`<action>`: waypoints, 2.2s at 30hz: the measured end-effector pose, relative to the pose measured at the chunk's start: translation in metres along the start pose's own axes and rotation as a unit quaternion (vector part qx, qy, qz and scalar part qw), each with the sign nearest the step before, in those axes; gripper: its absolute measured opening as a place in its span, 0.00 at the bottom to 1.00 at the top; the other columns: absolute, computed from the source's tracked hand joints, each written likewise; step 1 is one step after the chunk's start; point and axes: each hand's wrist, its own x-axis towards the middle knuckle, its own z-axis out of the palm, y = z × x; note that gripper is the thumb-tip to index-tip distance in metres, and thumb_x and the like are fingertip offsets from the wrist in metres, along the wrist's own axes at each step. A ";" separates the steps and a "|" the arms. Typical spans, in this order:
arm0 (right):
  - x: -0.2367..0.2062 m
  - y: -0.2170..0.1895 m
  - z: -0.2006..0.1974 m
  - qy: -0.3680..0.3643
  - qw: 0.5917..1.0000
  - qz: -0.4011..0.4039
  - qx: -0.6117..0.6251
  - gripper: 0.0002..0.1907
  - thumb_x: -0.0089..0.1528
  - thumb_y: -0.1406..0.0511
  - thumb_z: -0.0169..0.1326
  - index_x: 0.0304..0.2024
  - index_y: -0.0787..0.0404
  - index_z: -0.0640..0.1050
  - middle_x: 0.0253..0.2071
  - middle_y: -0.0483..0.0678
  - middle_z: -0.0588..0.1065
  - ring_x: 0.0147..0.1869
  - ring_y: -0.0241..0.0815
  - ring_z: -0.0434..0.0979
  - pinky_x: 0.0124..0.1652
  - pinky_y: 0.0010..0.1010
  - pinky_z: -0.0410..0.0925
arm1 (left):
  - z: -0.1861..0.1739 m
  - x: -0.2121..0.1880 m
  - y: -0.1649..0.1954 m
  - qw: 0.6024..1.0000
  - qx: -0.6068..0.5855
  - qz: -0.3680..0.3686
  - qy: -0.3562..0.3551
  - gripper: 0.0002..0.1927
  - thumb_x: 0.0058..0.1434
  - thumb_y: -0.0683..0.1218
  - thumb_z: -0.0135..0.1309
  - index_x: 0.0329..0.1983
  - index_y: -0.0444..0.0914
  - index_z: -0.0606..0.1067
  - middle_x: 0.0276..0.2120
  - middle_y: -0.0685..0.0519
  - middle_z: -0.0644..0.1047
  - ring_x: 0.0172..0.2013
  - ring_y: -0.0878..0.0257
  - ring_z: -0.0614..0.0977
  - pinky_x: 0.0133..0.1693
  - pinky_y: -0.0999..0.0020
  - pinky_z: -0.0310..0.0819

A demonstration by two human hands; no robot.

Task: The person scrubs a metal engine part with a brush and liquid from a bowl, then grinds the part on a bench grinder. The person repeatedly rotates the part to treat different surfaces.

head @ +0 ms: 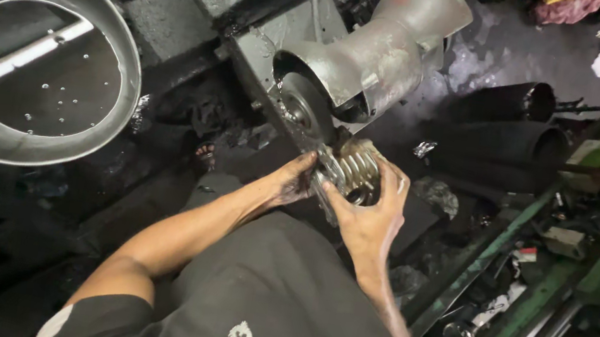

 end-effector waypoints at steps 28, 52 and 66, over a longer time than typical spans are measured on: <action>-0.016 0.133 0.010 -0.277 0.880 0.222 0.315 0.39 0.52 0.68 0.68 0.65 0.65 0.70 0.57 0.49 0.75 0.61 0.42 0.74 0.60 0.34 0.67 | 0.005 -0.040 -0.008 0.866 0.452 -0.010 0.215 0.36 0.52 0.51 0.69 0.62 0.34 0.73 0.52 0.49 0.81 0.51 0.63 0.81 0.51 0.67 0.75; -0.015 0.024 0.030 -0.145 0.973 0.164 0.074 0.47 0.58 0.60 0.65 0.73 0.62 0.57 0.67 0.60 0.64 0.68 0.51 0.71 0.62 0.38 0.67 | -0.025 -0.021 0.021 0.967 0.158 -0.125 0.154 0.31 0.57 0.52 0.63 0.61 0.36 0.72 0.50 0.48 0.80 0.48 0.56 0.83 0.49 0.55 0.80; -0.006 0.003 0.069 -0.180 0.961 0.205 0.054 0.45 0.56 0.54 0.65 0.69 0.61 0.60 0.58 0.61 0.71 0.61 0.55 0.76 0.56 0.42 0.70 | -0.025 -0.035 0.053 0.959 0.165 -0.154 0.175 0.30 0.57 0.57 0.60 0.59 0.37 0.74 0.47 0.47 0.82 0.44 0.54 0.85 0.47 0.54 0.83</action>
